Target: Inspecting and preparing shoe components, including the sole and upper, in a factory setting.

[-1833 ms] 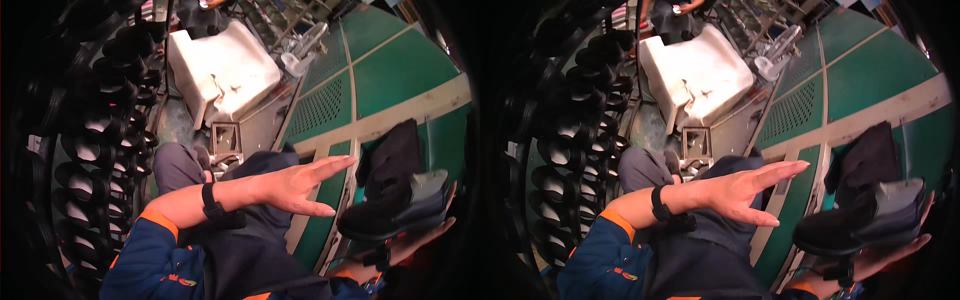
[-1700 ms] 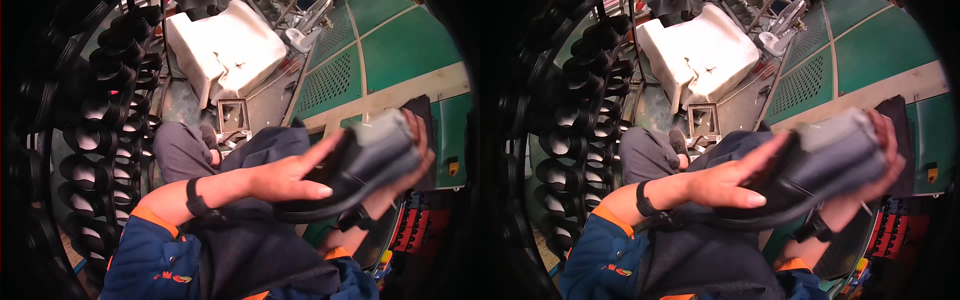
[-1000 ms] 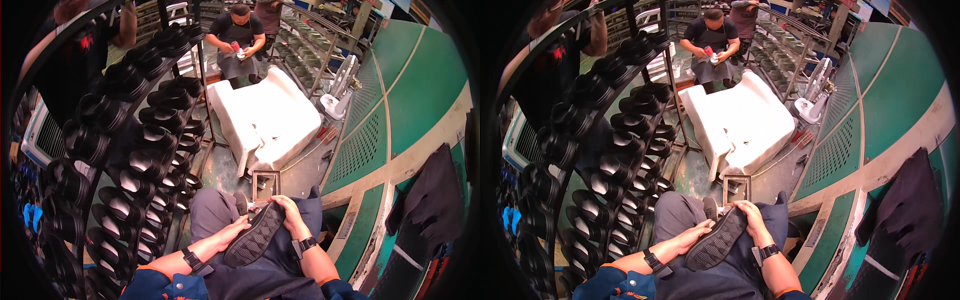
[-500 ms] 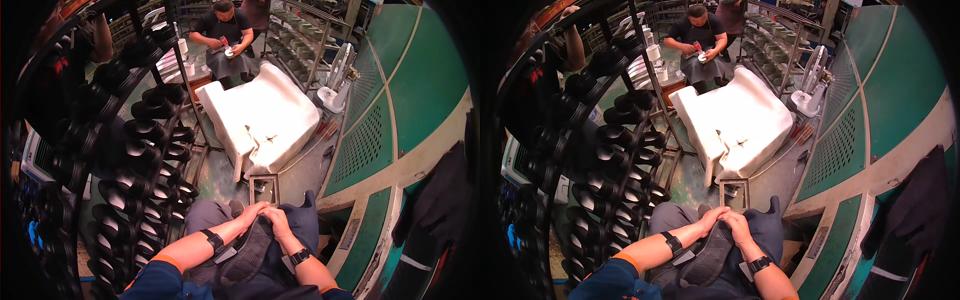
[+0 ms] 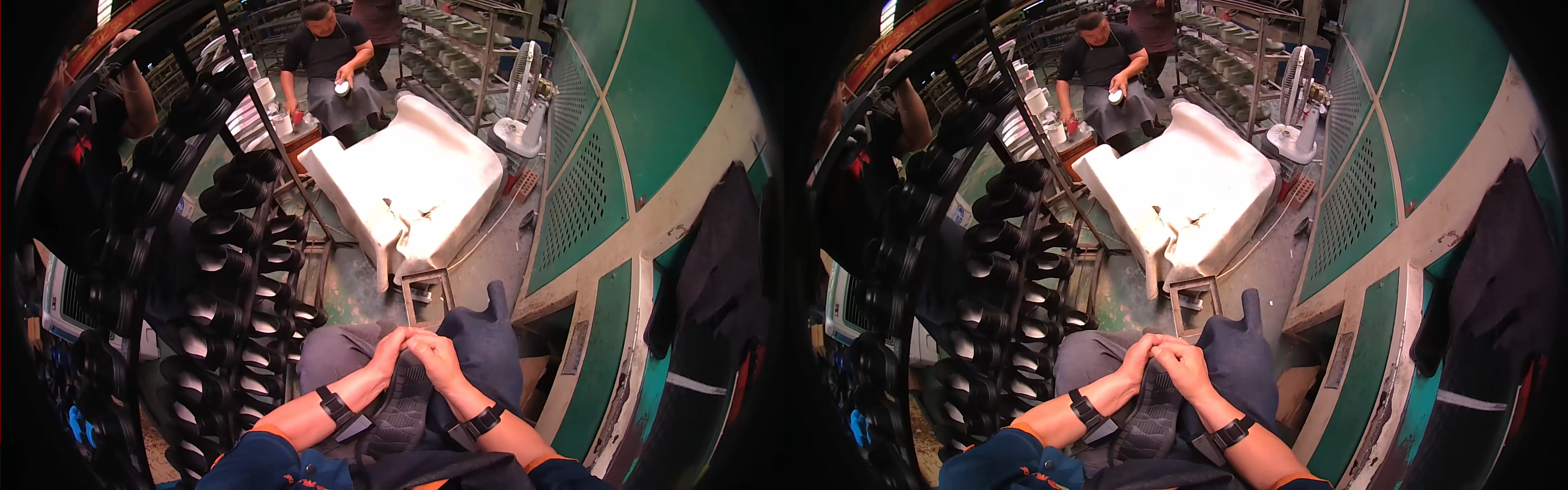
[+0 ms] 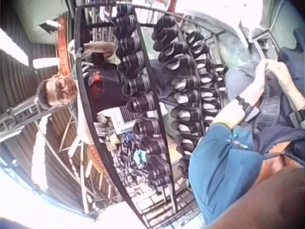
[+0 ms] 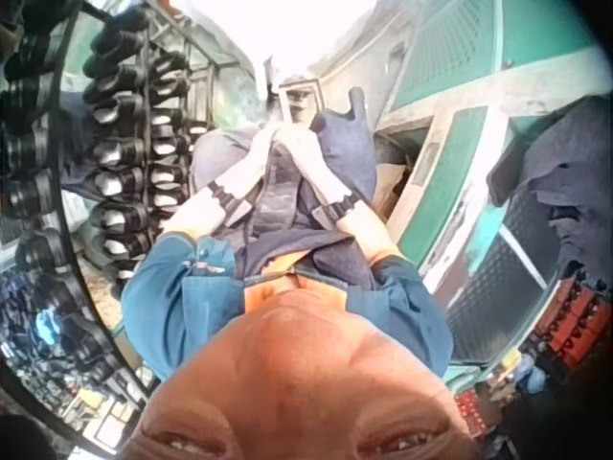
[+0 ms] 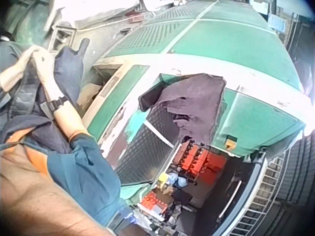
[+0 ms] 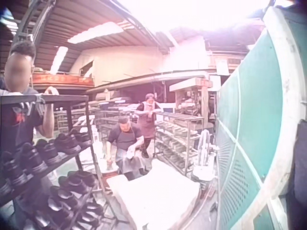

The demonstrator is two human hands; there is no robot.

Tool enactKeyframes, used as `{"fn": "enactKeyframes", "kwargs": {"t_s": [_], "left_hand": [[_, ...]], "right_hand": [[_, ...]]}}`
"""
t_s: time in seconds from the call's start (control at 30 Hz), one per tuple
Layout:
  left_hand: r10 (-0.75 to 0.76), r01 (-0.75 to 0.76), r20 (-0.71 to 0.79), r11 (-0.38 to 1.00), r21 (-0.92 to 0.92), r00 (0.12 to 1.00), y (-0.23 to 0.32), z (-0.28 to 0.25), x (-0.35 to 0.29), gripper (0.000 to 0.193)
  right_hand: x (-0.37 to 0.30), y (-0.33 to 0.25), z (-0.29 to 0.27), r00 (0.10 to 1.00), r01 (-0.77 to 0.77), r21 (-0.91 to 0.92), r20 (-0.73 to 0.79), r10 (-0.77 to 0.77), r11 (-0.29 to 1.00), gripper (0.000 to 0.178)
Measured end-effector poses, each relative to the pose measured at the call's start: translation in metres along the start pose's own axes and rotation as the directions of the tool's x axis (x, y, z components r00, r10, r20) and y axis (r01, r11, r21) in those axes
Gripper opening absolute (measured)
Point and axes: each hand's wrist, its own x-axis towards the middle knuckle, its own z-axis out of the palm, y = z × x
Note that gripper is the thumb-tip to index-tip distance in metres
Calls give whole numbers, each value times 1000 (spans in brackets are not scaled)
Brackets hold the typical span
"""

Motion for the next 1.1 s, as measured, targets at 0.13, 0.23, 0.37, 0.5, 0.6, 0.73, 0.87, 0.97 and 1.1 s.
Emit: {"fn": "enactKeyframes", "kwargs": {"t_s": [0.13, 0.23, 0.37, 0.5, 0.6, 0.73, 0.87, 0.97, 1.1], "left_hand": [[120, -122, 37, 989, 83, 992, 10, 6, -12, 36], [72, -73, 17, 997, 33, 997, 21, 18, -27, 37], [85, -86, 12, 990, 107, 996, 27, 12, -31, 38], [-56, 56, -15, 998, 16, 998, 29, 19, -40, 45], [-368, 370, 47, 926, -71, 929, 34, -5, -70, 46], [-381, 384, 222, 923, 29, 898, 34, -15, -97, 67], [100, -87, 355, 995, -52, 930, -3, -22, -107, 71], [544, -590, 284, 545, 596, 790, -11, -14, -102, 82], [639, -650, 372, 271, 710, 673, 17, 0, -106, 89]], "right_hand": [[-4, -12, 3, 998, 70, -75, -4, -70, 995, 24], [-12, -19, 6, 997, 80, -82, 18, -79, 993, 22], [-11, -28, 11, 994, 94, 27, 47, -96, 995, 23], [8, -17, -7, 999, -53, 219, 0, 55, 974, 34], [15, -16, -19, 947, -283, 296, -65, 315, 912, 43], [42, 8, -46, 878, -381, 624, 13, 479, 682, 55], [60, 37, -56, 896, -227, 780, -68, 439, 584, 55], [55, 27, -37, 955, -19, 697, -200, 219, 717, 61], [51, 30, -37, 938, -79, 684, -196, 287, 725, 66]]}}
